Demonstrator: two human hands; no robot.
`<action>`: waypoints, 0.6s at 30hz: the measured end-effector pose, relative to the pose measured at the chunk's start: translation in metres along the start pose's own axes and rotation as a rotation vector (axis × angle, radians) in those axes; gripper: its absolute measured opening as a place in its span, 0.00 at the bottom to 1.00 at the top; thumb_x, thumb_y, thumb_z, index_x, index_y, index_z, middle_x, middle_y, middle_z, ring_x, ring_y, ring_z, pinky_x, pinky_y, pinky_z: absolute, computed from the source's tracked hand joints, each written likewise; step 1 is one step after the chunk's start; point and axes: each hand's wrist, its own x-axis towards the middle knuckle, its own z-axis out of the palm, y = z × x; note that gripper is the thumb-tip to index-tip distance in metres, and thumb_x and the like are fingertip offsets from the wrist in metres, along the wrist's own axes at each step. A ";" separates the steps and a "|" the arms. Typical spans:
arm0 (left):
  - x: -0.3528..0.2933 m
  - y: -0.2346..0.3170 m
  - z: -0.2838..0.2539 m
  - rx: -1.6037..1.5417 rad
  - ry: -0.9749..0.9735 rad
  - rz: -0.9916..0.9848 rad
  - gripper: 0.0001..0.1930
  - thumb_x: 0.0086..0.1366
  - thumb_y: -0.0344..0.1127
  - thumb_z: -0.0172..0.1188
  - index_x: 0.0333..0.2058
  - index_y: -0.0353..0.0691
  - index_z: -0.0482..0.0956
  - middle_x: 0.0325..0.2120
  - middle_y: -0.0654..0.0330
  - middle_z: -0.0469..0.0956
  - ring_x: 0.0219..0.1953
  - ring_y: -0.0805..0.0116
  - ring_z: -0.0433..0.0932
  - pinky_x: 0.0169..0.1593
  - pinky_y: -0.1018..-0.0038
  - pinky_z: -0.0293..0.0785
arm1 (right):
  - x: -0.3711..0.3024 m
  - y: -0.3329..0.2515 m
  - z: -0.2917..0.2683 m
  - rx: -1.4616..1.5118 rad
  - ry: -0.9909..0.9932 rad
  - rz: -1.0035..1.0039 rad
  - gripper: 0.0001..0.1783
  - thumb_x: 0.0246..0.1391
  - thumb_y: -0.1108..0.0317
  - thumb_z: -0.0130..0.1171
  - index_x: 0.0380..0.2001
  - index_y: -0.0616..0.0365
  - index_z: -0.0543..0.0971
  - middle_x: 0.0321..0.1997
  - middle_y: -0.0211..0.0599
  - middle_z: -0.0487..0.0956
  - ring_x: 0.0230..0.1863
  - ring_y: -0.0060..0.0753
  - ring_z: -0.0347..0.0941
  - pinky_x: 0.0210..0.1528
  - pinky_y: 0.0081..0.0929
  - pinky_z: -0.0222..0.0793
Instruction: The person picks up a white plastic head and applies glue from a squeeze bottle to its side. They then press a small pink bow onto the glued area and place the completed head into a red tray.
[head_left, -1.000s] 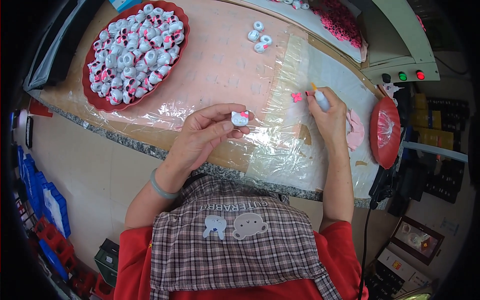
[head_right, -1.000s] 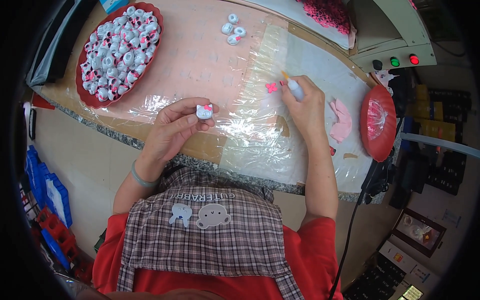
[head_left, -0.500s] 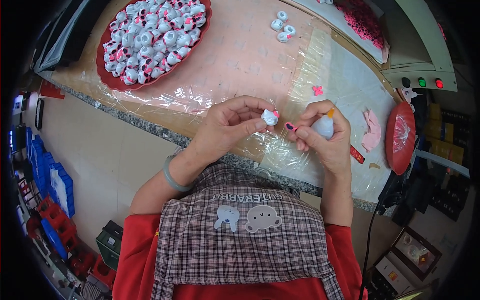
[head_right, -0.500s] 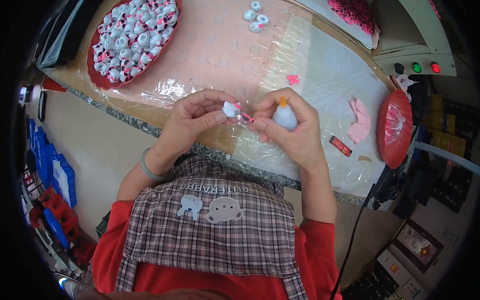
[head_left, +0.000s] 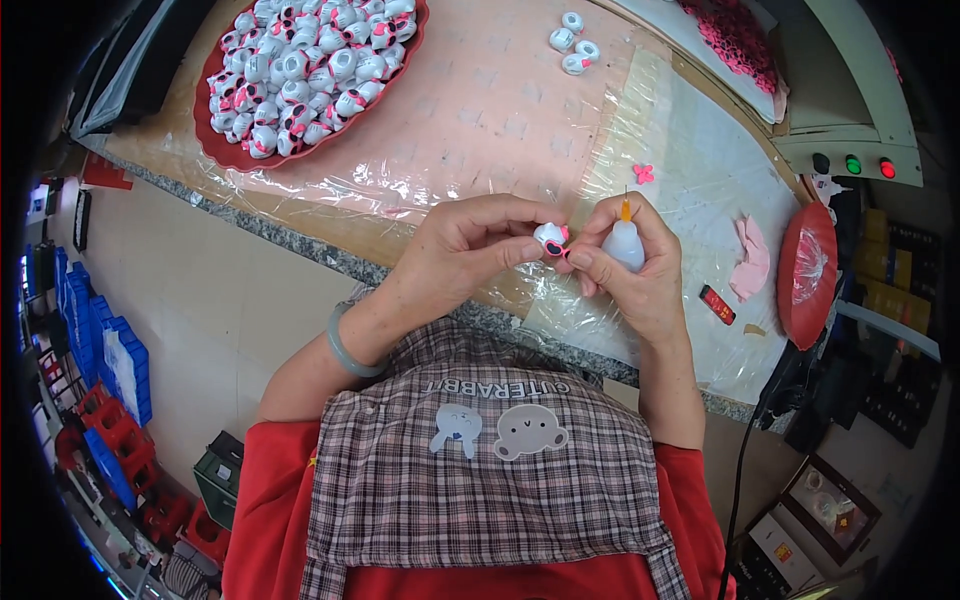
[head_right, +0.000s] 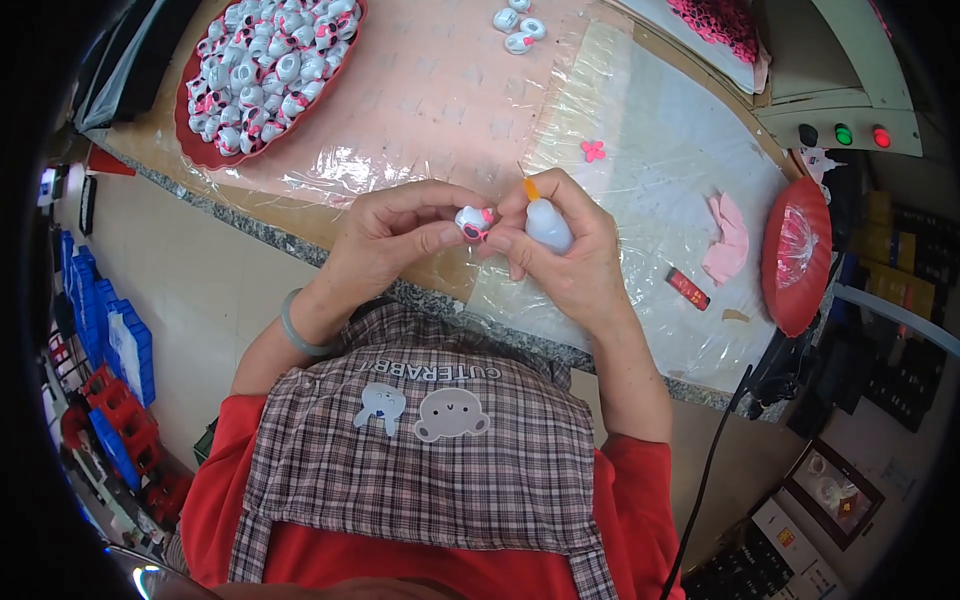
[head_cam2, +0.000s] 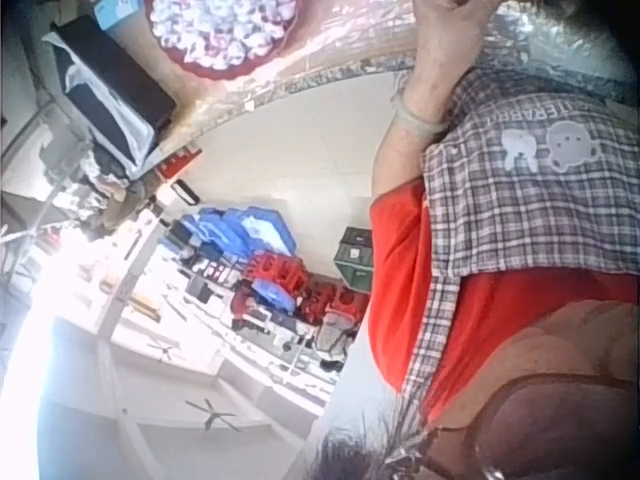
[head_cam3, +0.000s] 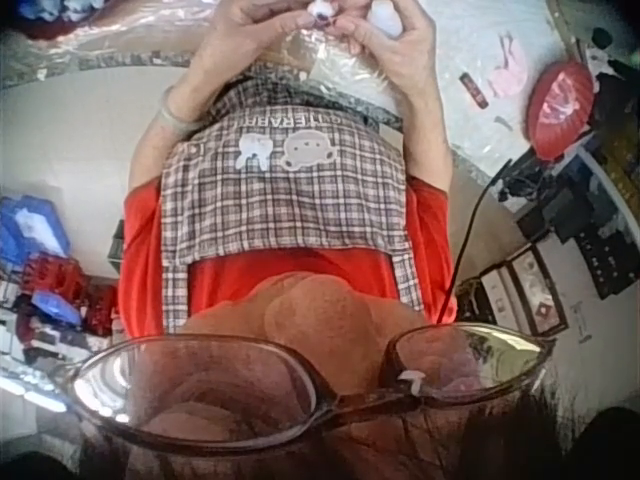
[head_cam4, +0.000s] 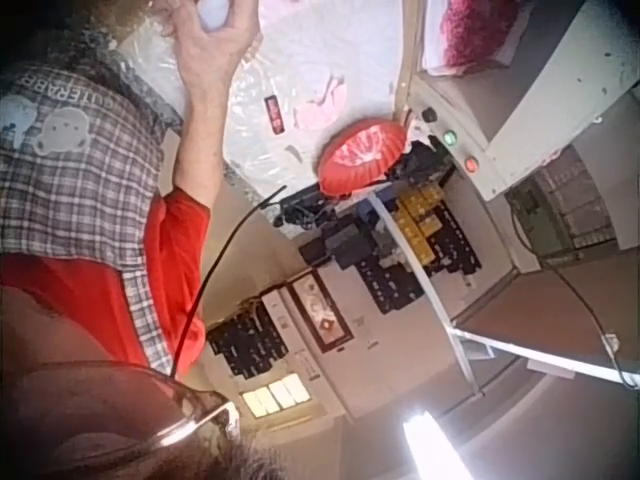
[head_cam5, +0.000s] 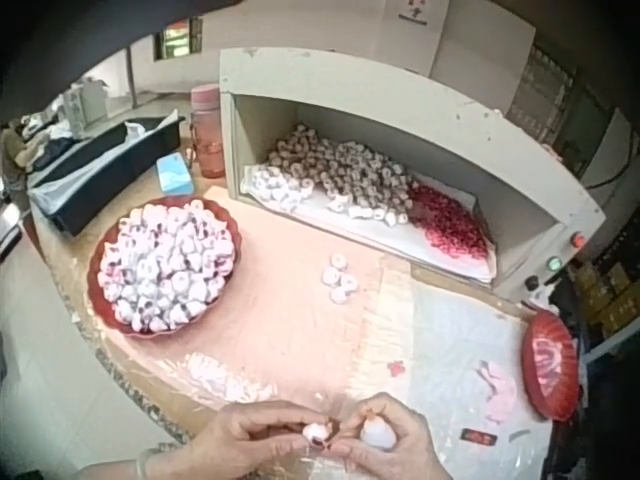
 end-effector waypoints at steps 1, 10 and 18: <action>0.000 0.001 0.000 0.000 0.001 -0.001 0.13 0.62 0.23 0.55 0.46 0.30 0.76 0.42 0.57 0.77 0.45 0.71 0.76 0.50 0.76 0.74 | 0.000 0.001 0.000 0.005 0.000 -0.003 0.11 0.51 0.80 0.61 0.36 0.61 0.70 0.32 0.34 0.76 0.28 0.20 0.76 0.23 0.14 0.68; -0.001 0.002 0.002 0.127 0.017 0.060 0.13 0.61 0.23 0.57 0.45 0.32 0.77 0.40 0.57 0.78 0.43 0.72 0.77 0.46 0.79 0.73 | -0.001 0.001 0.005 -0.126 0.084 0.035 0.12 0.50 0.78 0.62 0.36 0.61 0.70 0.29 0.33 0.78 0.24 0.14 0.72 0.21 0.13 0.67; 0.001 -0.006 0.008 0.179 0.135 0.173 0.13 0.58 0.25 0.61 0.43 0.33 0.78 0.37 0.58 0.80 0.38 0.73 0.79 0.41 0.79 0.77 | -0.002 0.003 0.021 -0.264 0.218 -0.030 0.12 0.49 0.77 0.63 0.36 0.59 0.70 0.27 0.31 0.78 0.22 0.14 0.72 0.21 0.14 0.67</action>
